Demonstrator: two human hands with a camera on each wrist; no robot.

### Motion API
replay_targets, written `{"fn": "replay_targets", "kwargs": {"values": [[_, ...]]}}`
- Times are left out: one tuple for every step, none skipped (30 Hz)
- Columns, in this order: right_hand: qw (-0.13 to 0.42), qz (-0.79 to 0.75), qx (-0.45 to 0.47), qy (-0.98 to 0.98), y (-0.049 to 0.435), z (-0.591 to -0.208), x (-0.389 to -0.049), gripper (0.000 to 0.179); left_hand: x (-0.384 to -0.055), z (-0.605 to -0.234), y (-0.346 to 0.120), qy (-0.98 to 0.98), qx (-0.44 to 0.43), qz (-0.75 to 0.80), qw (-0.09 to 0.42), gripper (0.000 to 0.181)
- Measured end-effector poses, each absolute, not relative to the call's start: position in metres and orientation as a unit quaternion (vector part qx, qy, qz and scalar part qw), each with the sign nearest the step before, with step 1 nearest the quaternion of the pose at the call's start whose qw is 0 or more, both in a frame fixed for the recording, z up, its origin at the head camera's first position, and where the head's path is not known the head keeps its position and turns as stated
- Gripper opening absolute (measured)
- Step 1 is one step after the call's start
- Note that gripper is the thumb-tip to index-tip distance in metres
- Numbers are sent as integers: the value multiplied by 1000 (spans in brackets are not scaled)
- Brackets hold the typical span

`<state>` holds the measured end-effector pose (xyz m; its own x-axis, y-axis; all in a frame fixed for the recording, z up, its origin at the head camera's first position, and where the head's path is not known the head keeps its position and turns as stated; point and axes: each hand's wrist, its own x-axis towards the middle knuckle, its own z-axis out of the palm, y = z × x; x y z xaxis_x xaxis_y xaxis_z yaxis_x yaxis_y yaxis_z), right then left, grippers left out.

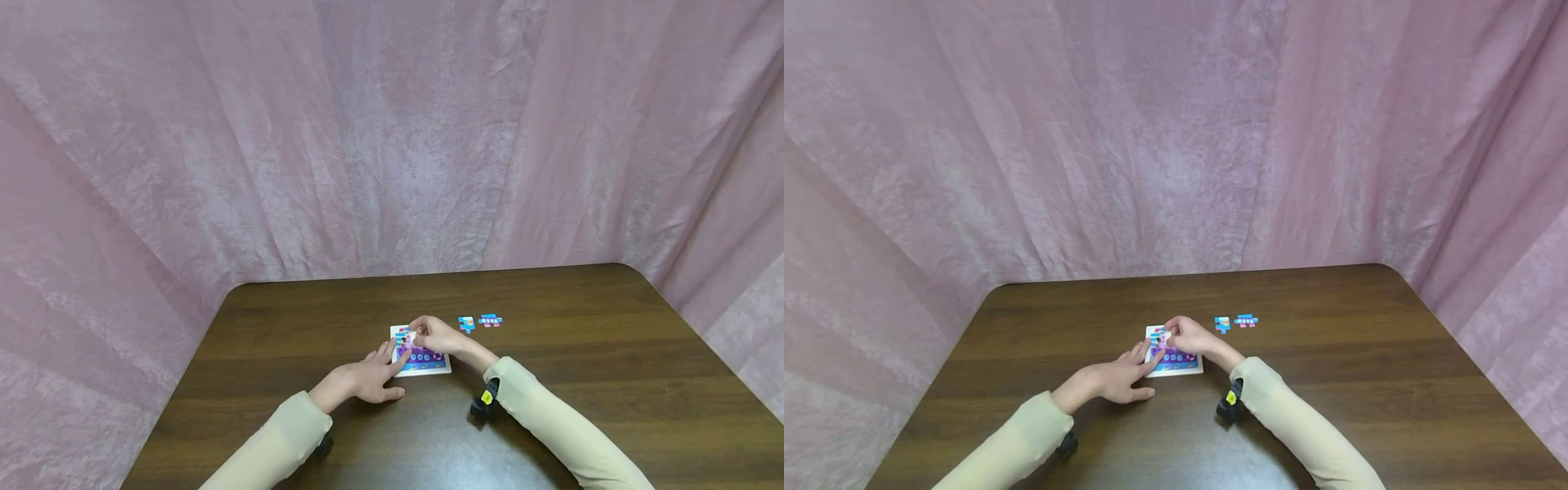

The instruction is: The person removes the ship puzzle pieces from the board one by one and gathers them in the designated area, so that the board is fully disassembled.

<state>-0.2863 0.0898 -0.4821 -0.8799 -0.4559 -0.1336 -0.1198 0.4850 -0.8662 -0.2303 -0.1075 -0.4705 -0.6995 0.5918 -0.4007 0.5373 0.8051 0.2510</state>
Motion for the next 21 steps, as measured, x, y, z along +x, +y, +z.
{"fn": "replay_targets", "kwargs": {"values": [[175,-482,-167,842,90,-482,-286,38,-230,-471,-107,920,306,57,238,75],[173,-484,-164,842,89,-482,-286,38,-231,-470,-107,920,306,57,239,75],[169,-484,-163,843,89,-483,-286,36,-230,-470,-107,920,306,56,240,75],[162,-482,-162,846,88,-482,-285,35,-230,-470,-107,920,305,56,240,75],[158,-483,-161,846,87,-482,-285,34,-230,-469,-107,920,305,55,240,75],[154,-484,-161,846,87,-481,-284,33,-229,-467,-107,920,306,53,239,75],[150,-484,-162,846,86,-481,-285,32,-229,-466,-106,920,306,51,239,75],[149,-485,-161,847,85,-481,-285,32,-228,-465,-106,920,307,50,238,74],[148,-487,-159,846,84,-481,-286,32,-228,-465,-106,920,309,49,237,74],[148,-488,-156,846,83,-481,-286,32,-228,-464,-106,920,309,48,236,75],[149,-491,-152,845,82,-481,-287,33,-228,-464,-106,920,311,46,236,75],[145,-489,-148,847,82,-481,-288,32,-227,-464,-106,920,311,44,236,76],[138,-485,-147,851,81,-482,-289,32,-227,-464,-106,920,312,42,235,76],[132,-480,-140,856,80,-483,-290,30,-227,-464,-106,920,313,39,234,77],[123,-475,-136,861,79,-483,-291,28,-226,-464,-106,920,313,35,233,78],[114,-468,-133,866,77,-484,-292,26,-226,-465,-106,921,312,32,232,79],[105,-463,-130,870,76,-486,-293,23,-225,-465,-106,921,312,27,231,80],[97,-457,-128,875,75,-487,-294,20,-225,-466,-107,922,312,23,229,80],[91,-453,-126,878,75,-488,-295,18,-225,-467,-107,922,313,20,227,80],[88,-453,-122,879,74,-489,-295,16,-225,-468,-107,922,314,18,226,80],[85,-453,-120,879,74,-490,-296,15,-225,-469,-107,922,314,17,225,80]]}}
